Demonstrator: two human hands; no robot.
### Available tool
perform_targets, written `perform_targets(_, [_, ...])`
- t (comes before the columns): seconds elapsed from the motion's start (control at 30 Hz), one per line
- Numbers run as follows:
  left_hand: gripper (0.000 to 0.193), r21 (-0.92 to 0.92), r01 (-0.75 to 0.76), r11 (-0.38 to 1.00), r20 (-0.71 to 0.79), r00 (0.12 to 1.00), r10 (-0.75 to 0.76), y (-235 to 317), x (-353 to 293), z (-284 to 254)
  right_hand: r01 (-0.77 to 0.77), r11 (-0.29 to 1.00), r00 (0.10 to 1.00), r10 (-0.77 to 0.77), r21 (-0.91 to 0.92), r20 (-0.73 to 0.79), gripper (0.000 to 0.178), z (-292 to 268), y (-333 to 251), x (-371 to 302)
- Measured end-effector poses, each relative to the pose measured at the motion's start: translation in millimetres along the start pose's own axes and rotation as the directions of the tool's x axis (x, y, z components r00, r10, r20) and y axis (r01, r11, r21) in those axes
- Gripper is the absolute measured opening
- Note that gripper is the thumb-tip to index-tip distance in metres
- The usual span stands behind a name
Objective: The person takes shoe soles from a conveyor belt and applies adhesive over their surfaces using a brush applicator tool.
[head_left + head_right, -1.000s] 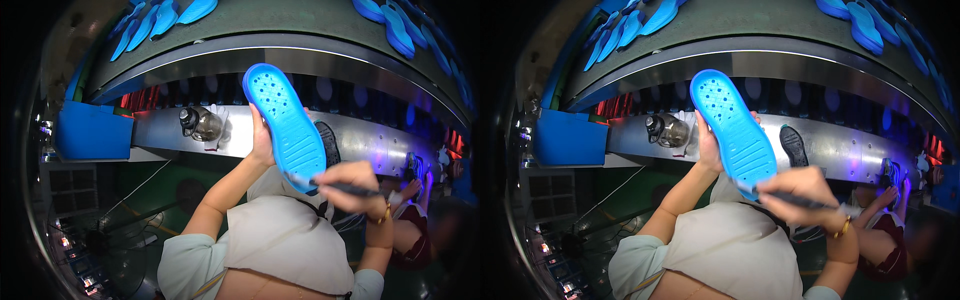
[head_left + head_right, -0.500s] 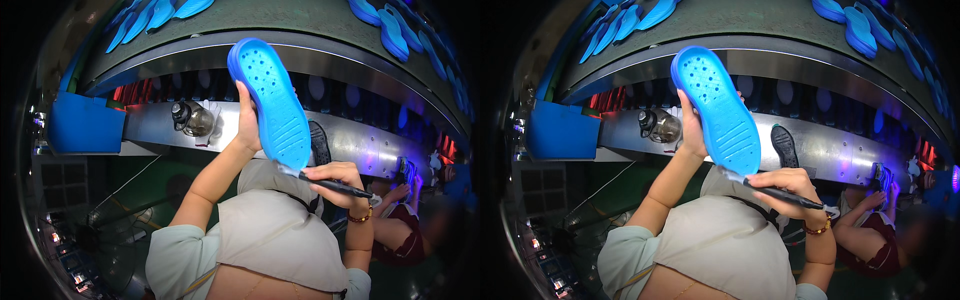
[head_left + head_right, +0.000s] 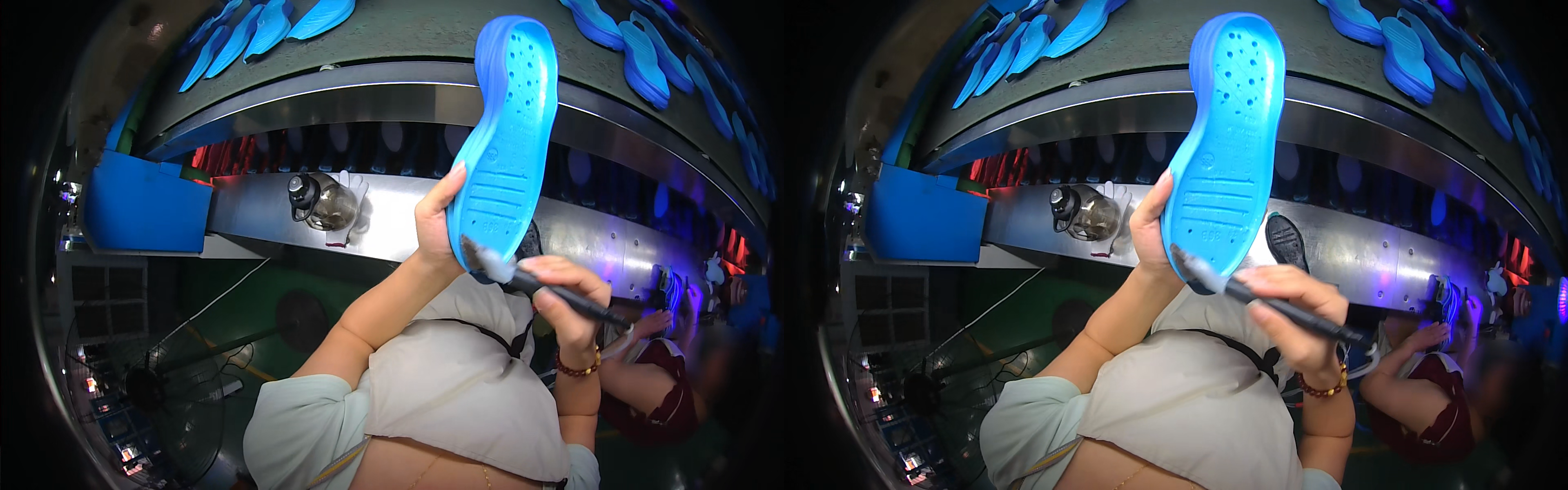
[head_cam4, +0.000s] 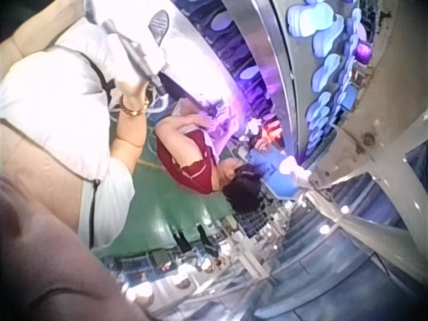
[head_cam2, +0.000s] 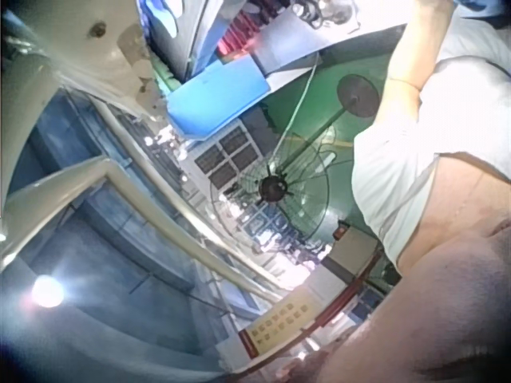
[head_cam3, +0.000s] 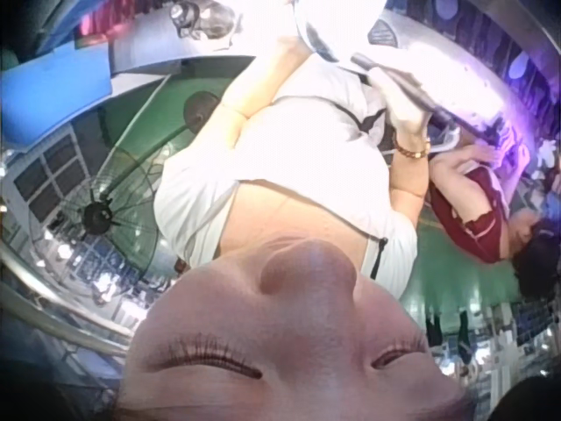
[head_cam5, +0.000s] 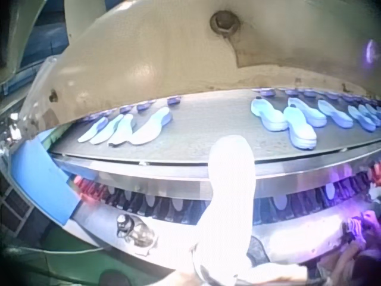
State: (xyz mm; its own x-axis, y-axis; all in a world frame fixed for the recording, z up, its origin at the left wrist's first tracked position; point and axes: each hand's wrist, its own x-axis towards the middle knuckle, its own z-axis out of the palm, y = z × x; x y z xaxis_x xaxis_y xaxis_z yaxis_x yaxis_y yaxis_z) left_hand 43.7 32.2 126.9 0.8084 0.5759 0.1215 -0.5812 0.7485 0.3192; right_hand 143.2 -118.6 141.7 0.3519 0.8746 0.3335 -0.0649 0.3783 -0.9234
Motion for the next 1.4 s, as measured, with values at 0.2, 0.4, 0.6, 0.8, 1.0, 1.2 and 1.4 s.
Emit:
perform_targets(0.2, [0.041,-0.116,0.036,0.993,0.024,0.999,-0.034,4.9,15.2,-2.9,0.129,0.960,0.970,-0.069,-0.248,0.235,0.021,1.0,-16.1,20.2])
perform_targets(0.4, [0.036,-0.051,-0.010,0.999,-0.018,1.000,0.010,18.8,14.3,11.3,0.091,0.931,0.955,0.019,-0.353,0.295,0.019,-21.2,-24.6,42.9])
perform_targets(0.6, [0.041,-0.062,0.059,0.996,-0.002,0.998,-0.060,21.8,25.7,7.5,0.176,0.882,0.951,-0.039,-0.436,0.305,0.021,-12.3,-26.4,38.5])
perform_targets(0.8, [0.034,0.013,0.518,0.855,-0.077,0.853,-0.515,32.2,24.4,15.3,0.204,0.837,0.935,-0.013,-0.508,0.353,0.024,-21.6,-42.6,32.1])
perform_targets(1.0, [0.047,0.434,0.778,0.454,-0.323,0.605,-0.728,38.6,22.1,16.5,0.244,0.672,0.699,0.378,-0.699,0.607,0.019,-26.5,-55.0,40.7])
perform_targets(1.2, [0.054,0.568,0.770,0.290,-0.430,0.578,-0.694,50.4,14.1,27.4,0.201,0.724,0.744,0.326,-0.660,0.584,0.020,-34.7,-41.7,29.6])
perform_targets(1.4, [0.054,0.597,0.759,0.261,-0.450,0.585,-0.674,50.7,8.9,21.7,0.105,0.766,0.830,0.284,-0.634,0.481,0.018,-57.0,-46.3,34.1])
